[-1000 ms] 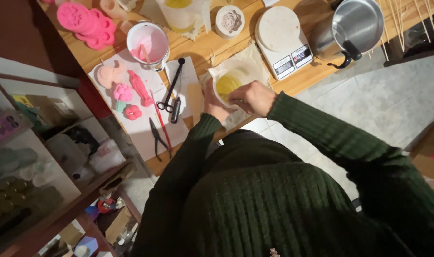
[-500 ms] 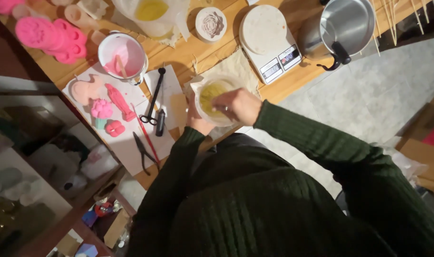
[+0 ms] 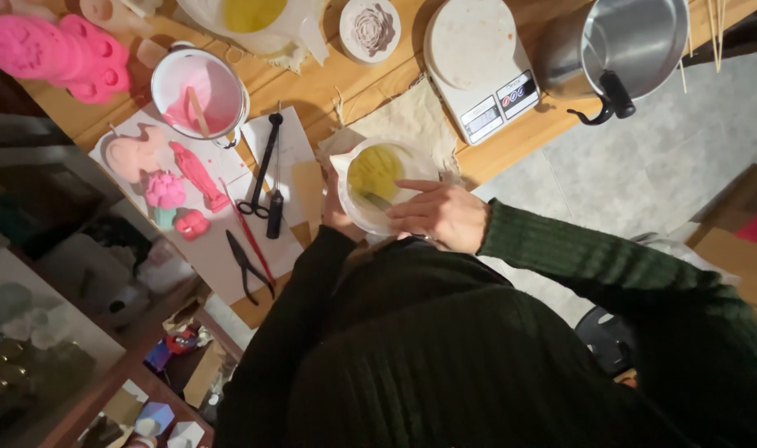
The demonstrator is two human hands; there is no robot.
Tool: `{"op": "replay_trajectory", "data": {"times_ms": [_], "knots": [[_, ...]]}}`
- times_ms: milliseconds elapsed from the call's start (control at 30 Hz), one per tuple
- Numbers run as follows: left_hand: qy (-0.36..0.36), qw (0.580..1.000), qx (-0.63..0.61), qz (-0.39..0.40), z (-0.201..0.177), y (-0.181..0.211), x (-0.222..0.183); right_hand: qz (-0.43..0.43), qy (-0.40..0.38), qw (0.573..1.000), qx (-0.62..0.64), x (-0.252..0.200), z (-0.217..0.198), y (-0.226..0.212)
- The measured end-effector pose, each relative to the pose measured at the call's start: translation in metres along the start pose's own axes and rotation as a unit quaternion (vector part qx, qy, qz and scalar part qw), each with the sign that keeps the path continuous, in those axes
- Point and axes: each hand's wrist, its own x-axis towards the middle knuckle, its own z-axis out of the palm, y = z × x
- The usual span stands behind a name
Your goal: Stirring melted wax and fragrance oil in a plastic pitcher at a candle studio workbench.
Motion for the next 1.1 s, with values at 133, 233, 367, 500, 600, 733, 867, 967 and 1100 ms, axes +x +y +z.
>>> {"op": "replay_trajectory", "data": {"times_ms": [133,233,367,500,600,733,867,967,1100], "knots": [[-0.005,0.896,0.402,0.188,0.061,-0.018,-0.041,0.024,0.020,0.999,-0.011,0.003,-0.003,-0.009],[-0.062,0.724,0.607,0.321,0.092,-0.033,-0.063,0.037,0.026,0.999,-0.014,0.009,-0.003,-0.013],[-0.063,0.743,0.580,0.328,0.099,-0.032,-0.062,0.029,0.008,1.000,0.002,0.011,-0.004,-0.012],[0.029,0.993,0.108,0.034,0.043,0.012,-0.020,0.028,0.007,0.999,0.030,0.007,-0.001,-0.010],[0.078,0.692,0.687,0.207,0.106,-0.007,-0.058,0.038,0.011,0.999,0.023,0.009,0.002,-0.015],[-0.021,0.916,0.358,0.178,0.068,-0.014,-0.037,0.060,0.054,0.997,0.011,0.012,0.011,-0.021],[-0.086,0.800,0.505,0.313,0.099,-0.030,-0.059,0.074,0.087,0.993,0.000,0.023,0.011,-0.032],[0.033,0.999,0.035,-0.001,-0.021,0.006,0.010,0.087,0.095,0.992,-0.005,0.013,0.020,-0.028],[-0.079,0.650,0.642,0.400,0.061,-0.012,-0.039,0.135,0.105,0.985,0.024,0.024,-0.001,-0.039]]}}
